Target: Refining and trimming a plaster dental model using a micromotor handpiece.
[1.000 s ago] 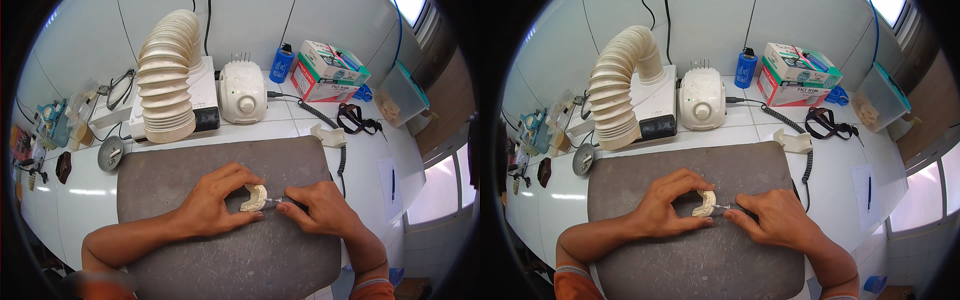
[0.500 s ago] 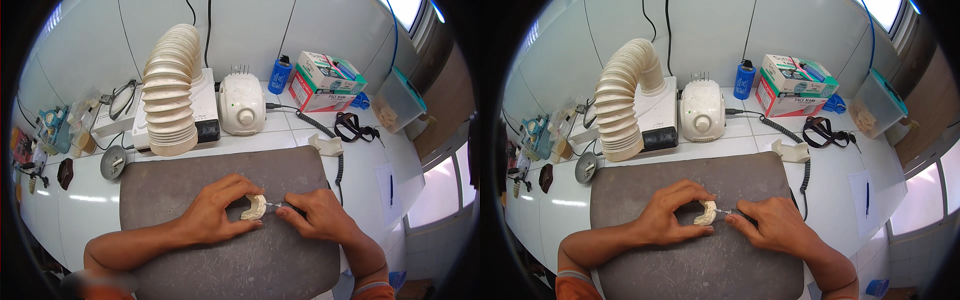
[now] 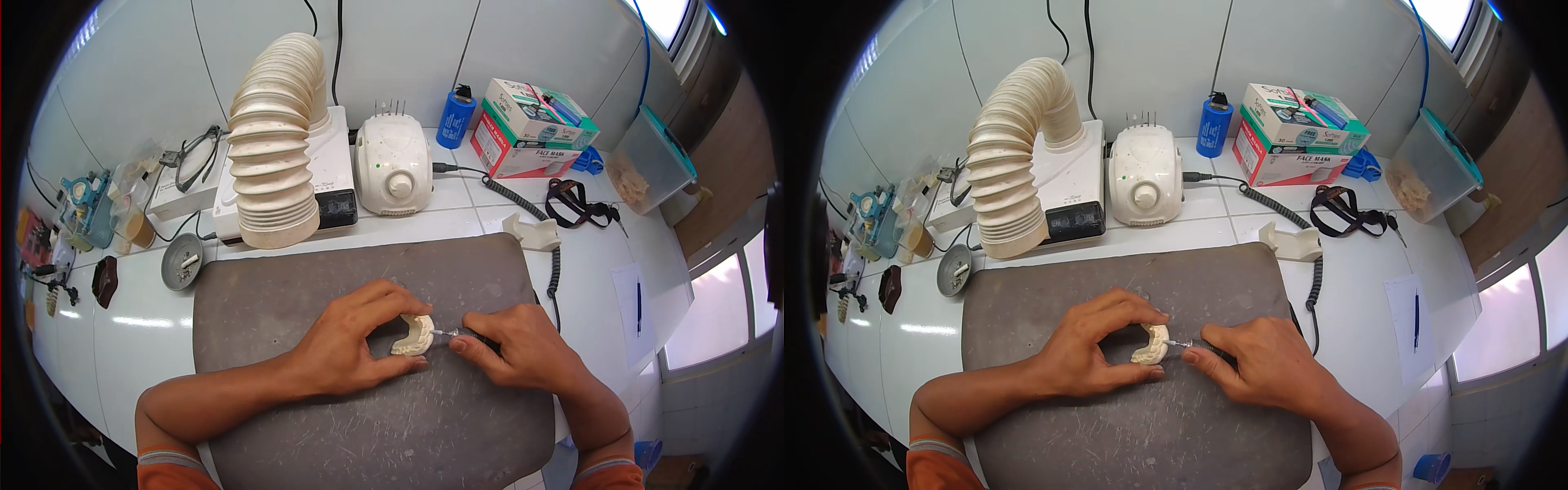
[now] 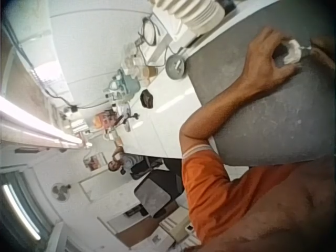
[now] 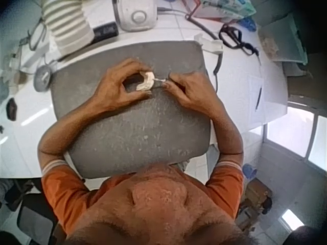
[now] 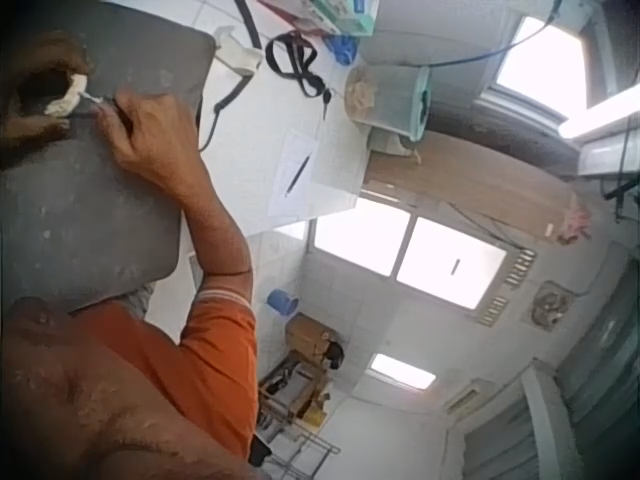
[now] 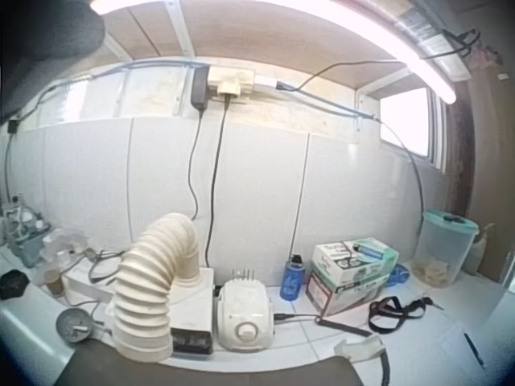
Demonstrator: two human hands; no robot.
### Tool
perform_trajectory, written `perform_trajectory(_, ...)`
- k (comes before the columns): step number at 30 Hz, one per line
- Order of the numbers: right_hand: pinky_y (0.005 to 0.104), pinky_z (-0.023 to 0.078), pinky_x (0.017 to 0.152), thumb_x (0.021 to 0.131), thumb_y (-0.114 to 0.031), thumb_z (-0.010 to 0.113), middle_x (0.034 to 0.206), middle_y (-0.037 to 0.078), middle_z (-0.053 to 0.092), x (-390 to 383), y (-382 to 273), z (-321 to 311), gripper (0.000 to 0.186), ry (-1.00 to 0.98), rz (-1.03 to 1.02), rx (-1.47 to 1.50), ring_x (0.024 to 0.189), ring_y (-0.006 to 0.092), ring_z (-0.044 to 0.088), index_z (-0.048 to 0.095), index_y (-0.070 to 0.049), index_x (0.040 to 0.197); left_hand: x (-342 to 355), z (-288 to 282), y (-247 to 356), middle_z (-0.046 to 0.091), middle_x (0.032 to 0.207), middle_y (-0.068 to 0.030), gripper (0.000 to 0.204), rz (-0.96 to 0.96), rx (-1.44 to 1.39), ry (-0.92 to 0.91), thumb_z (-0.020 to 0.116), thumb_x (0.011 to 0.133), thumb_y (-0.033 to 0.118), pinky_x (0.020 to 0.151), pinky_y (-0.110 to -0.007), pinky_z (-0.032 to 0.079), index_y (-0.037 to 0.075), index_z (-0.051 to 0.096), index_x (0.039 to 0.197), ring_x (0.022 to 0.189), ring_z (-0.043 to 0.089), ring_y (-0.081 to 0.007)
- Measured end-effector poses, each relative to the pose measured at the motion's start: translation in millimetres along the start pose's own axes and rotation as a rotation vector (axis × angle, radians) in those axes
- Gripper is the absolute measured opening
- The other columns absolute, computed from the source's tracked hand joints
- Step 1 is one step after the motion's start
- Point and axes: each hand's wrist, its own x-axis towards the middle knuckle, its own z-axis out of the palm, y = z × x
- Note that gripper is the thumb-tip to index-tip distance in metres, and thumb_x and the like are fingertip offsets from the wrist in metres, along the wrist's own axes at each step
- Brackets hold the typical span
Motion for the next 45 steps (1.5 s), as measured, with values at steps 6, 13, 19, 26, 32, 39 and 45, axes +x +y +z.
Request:
perform_trajectory(6, 0.0496, 0.048, 0.060, 0.109, -0.042, 0.071, 0.065, 0.020, 0.063, 0.1, -0.9, -2.6, 0.044, -0.027, 0.002, 0.005, 0.061, 0.0427, 0.065, 0.067, -0.005, 0.084, -0.8, 0.4, -1.5, 0.071, 0.126, -0.0146, 0.057, 0.002, 0.004, 0.002, 0.096, 0.087, 0.025, 0.102, -0.043, 0.060, 0.005, 0.073, 0.134, 0.119, 0.074, -0.0338)
perform_trajectory(13, 0.0519, 0.049, 0.059, 0.112, -0.052, 0.065, 0.063, 0.018, 0.066, -0.6, 2.4, -0.6, 0.054, -0.039, -0.016, -0.006, 0.059, 0.0423, 0.067, 0.068, -0.006, 0.085, -0.4, 0.2, 0.5, 0.071, 0.128, -0.0143, 0.056, -0.015, 0.006, 0.000, 0.096, 0.088, 0.027, 0.102, -0.043, 0.061, 0.005, 0.073, 0.134, 0.120, 0.074, -0.0335)
perform_trajectory(19, 0.0510, 0.049, 0.059, 0.111, -0.053, 0.065, 0.064, 0.017, 0.067, -0.8, 1.6, -1.5, 0.054, -0.053, -0.016, -0.016, 0.058, 0.0408, 0.067, 0.068, -0.006, 0.084, -0.6, -0.8, 2.6, 0.071, 0.127, -0.0143, 0.055, -0.019, 0.015, 0.001, 0.096, 0.087, 0.027, 0.103, -0.043, 0.061, 0.005, 0.073, 0.133, 0.120, 0.074, -0.0335)
perform_trajectory(26, 0.0508, 0.050, 0.060, 0.111, -0.053, 0.065, 0.065, 0.017, 0.068, -0.1, 1.1, -2.2, 0.054, -0.059, -0.010, -0.010, 0.059, 0.0406, 0.068, 0.069, -0.006, 0.085, 0.0, -0.5, 0.9, 0.071, 0.126, -0.0144, 0.055, -0.023, 0.007, 0.003, 0.096, 0.087, 0.027, 0.102, -0.043, 0.060, 0.005, 0.072, 0.132, 0.119, 0.074, -0.0339)
perform_trajectory(32, 0.0509, 0.051, 0.061, 0.111, -0.054, 0.064, 0.065, 0.017, 0.068, 0.1, 1.2, -2.1, 0.054, -0.070, -0.013, -0.016, 0.060, 0.0408, 0.069, 0.070, -0.006, 0.086, -0.8, -0.6, 0.8, 0.071, 0.126, -0.0150, 0.055, -0.016, 0.017, 0.006, 0.096, 0.087, 0.027, 0.101, -0.044, 0.060, 0.005, 0.072, 0.132, 0.118, 0.074, -0.0343)
perform_trajectory(39, 0.0513, 0.051, 0.062, 0.111, -0.055, 0.063, 0.067, 0.017, 0.069, -0.7, -1.1, -4.3, 0.054, -0.098, -0.002, -0.027, 0.062, 0.0410, 0.070, 0.071, -0.007, 0.087, -0.7, 0.3, 1.0, 0.071, 0.125, -0.0151, 0.055, -0.015, 0.009, 0.008, 0.095, 0.087, 0.027, 0.100, -0.044, 0.061, 0.005, 0.072, 0.132, 0.117, 0.074, -0.0342)
perform_trajectory(45, 0.0515, 0.051, 0.062, 0.111, -0.055, 0.063, 0.066, 0.018, 0.069, 0.1, -0.6, -3.7, 0.055, -0.098, -0.015, -0.032, 0.063, 0.0414, 0.070, 0.071, -0.007, 0.087, -0.6, -0.2, 0.8, 0.071, 0.124, -0.0149, 0.055, -0.019, 0.005, 0.012, 0.095, 0.087, 0.026, 0.099, -0.044, 0.061, 0.005, 0.072, 0.132, 0.116, 0.075, -0.0341)
